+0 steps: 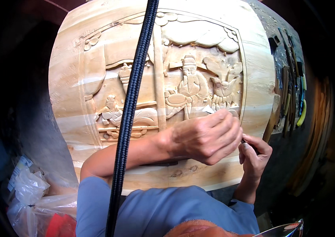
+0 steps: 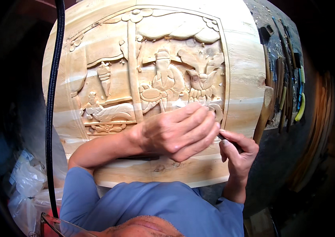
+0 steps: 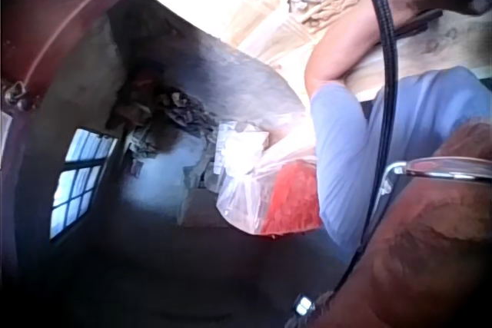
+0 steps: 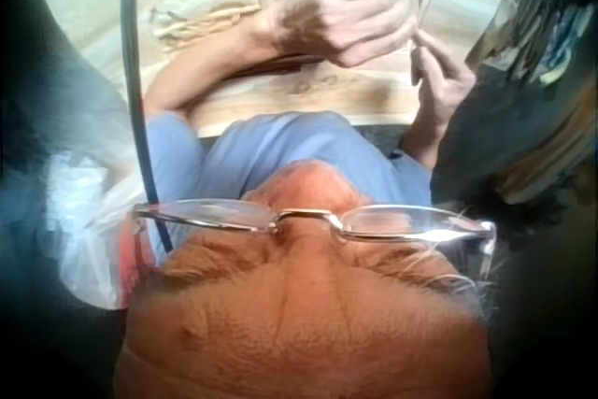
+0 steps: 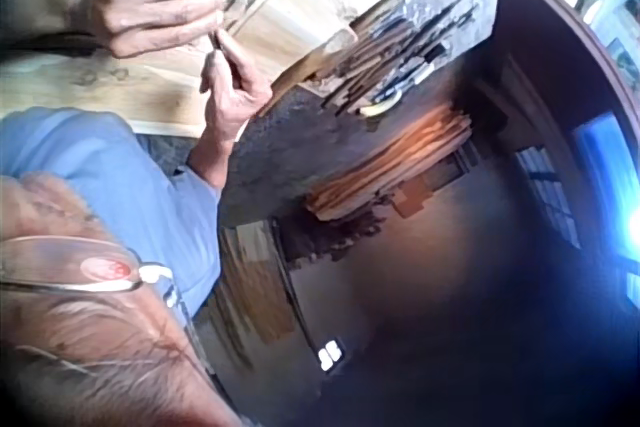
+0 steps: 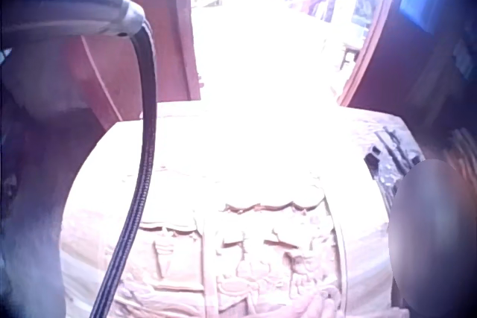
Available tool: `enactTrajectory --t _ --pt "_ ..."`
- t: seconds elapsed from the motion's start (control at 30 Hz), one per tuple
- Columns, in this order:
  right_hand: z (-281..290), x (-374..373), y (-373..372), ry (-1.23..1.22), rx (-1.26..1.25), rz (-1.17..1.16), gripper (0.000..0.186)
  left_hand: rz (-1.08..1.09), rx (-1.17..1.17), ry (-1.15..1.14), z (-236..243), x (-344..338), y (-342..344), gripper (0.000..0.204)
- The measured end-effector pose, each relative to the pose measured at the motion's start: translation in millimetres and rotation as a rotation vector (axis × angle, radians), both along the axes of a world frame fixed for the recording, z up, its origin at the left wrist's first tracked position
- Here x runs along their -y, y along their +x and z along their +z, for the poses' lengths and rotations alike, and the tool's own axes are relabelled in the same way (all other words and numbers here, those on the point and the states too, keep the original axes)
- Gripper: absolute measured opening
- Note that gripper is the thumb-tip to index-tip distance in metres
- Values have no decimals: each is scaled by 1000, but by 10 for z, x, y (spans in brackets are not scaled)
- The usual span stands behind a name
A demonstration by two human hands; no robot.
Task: The person carves detailed figures into a wooden panel using a chisel, periodically brushing away wood shavings and picking up different tools from the workbench.
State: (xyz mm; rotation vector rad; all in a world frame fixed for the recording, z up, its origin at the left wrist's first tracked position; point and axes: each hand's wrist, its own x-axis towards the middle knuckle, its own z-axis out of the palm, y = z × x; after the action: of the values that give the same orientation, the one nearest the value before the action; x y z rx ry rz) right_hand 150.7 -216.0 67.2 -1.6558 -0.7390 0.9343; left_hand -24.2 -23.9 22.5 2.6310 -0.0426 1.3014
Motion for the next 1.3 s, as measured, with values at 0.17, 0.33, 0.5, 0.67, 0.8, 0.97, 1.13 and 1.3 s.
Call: enactTrajectory --t 0.17,0.33,0.5,0.67,0.8,0.97,1.13,1.3 --pt "167 14 75 154 -334 97 39 84 -88 -62 56 52 -341 33" --pt "272 -176 -63 323 60 112 34 76 -117 -318 139 279 -471 33" --pt "271 -342 -25 415 291 189 46 137 -132 -389 155 369 -592 27" --pt "310 -350 10 488 296 76 58 446 -276 -251 72 74 -809 22" --pt "308 -369 -63 480 141 29 64 512 -305 -246 5 -197 -771 23" --pt "135 -437 -126 459 -27 61 61 397 -382 -381 80 -386 -646 23" --pt "-38 -470 -45 443 -143 80 57 301 -413 -400 156 -537 -604 18" --pt "-158 -505 -15 437 -175 35 57 353 -552 -236 136 -565 -543 16"
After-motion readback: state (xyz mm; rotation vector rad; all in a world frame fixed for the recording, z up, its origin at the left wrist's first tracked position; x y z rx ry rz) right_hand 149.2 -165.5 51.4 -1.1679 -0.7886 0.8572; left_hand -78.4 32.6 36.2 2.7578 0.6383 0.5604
